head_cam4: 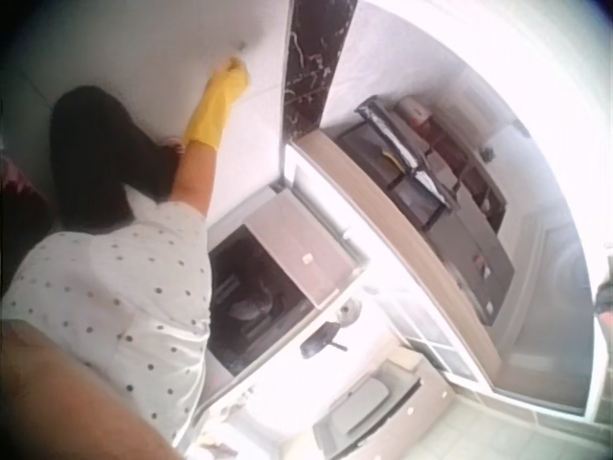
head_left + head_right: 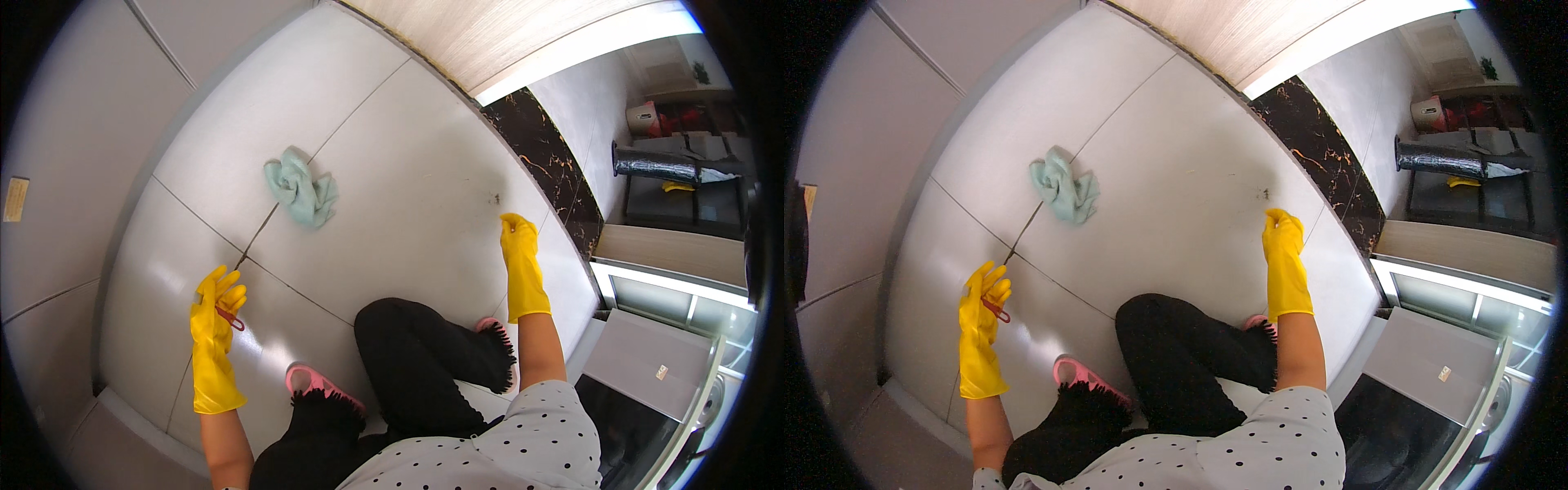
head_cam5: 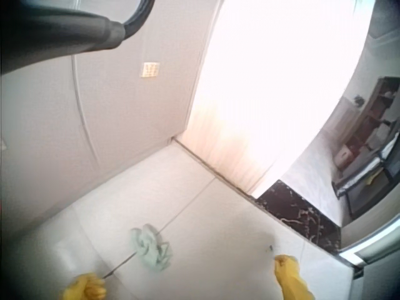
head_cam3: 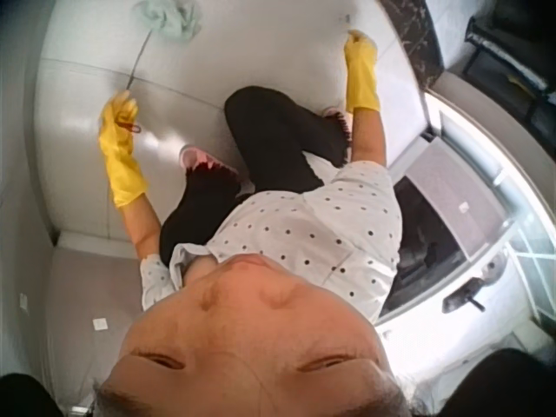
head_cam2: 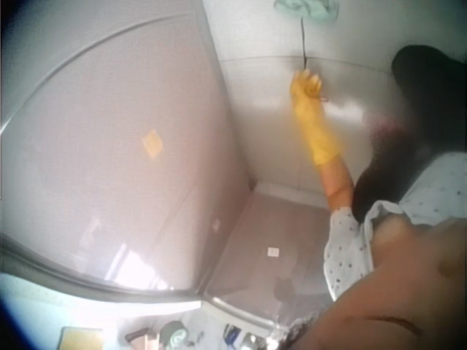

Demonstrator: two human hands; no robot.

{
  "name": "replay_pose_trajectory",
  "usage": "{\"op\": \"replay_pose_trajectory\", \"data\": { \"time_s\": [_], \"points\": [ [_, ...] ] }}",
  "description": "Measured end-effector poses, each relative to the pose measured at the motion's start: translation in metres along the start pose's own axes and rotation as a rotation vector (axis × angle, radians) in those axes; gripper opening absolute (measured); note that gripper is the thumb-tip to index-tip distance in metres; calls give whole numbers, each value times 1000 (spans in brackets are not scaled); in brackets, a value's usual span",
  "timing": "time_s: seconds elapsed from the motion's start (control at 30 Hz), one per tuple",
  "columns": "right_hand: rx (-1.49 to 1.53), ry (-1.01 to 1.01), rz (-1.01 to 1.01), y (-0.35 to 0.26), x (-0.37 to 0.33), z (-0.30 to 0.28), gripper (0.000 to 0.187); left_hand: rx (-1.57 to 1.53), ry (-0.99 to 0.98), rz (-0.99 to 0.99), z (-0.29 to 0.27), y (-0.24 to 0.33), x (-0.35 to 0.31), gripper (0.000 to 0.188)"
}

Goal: The person kneels on a tiled floor and wipes the surface with a cloth. They clean the floor tiles and the base of the adjacent cabinets, using a scraper tool to remove debris from the grout lines before wiping the area again.

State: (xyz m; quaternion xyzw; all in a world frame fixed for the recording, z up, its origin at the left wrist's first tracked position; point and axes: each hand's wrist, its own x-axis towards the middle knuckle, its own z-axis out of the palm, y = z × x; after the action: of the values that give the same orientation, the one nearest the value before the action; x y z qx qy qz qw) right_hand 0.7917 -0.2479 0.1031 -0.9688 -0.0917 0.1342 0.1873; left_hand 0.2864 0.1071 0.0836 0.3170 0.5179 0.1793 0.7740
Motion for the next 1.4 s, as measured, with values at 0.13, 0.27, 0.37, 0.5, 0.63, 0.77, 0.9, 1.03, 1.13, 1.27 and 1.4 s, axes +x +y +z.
{"op": "replay_pose_trajectory", "data": {
  "time_s": [0.13,0.27,0.37,0.5,0.63,0.77,0.9,1.03,1.13,1.27,1.4],
  "points": [
    [354,-138,90,-41,-25,-20,23,-42,34,1,3,1,-7,46],
    [391,-240,155,-65,-32,-51,21,-44,39,-9,3,-4,-10,47],
    [210,-160,218,-61,-29,-62,25,-25,18,-21,7,-6,-12,49],
    [390,-193,78,-35,-24,-62,37,-7,-5,-31,11,-10,-11,51],
    [473,-254,85,-32,-21,-62,49,8,-8,-28,14,-12,-12,51],
    [28,-22,-2,-60,-31,-52,56,77,66,44,15,-8,-15,50],
    [-115,141,-617,-86,-27,-10,56,381,305,105,19,-8,-6,42],
    [62,-149,-939,-224,-93,93,57,450,415,54,17,-6,-4,37],
    [-54,-98,-1162,-276,-111,181,54,444,383,48,14,-12,-3,37],
    [277,-313,-849,-296,-72,245,43,425,391,69,-5,-24,-9,37],
    [43,-257,-1189,-299,-144,239,32,364,500,87,-43,-35,-16,38]
  ]
}}
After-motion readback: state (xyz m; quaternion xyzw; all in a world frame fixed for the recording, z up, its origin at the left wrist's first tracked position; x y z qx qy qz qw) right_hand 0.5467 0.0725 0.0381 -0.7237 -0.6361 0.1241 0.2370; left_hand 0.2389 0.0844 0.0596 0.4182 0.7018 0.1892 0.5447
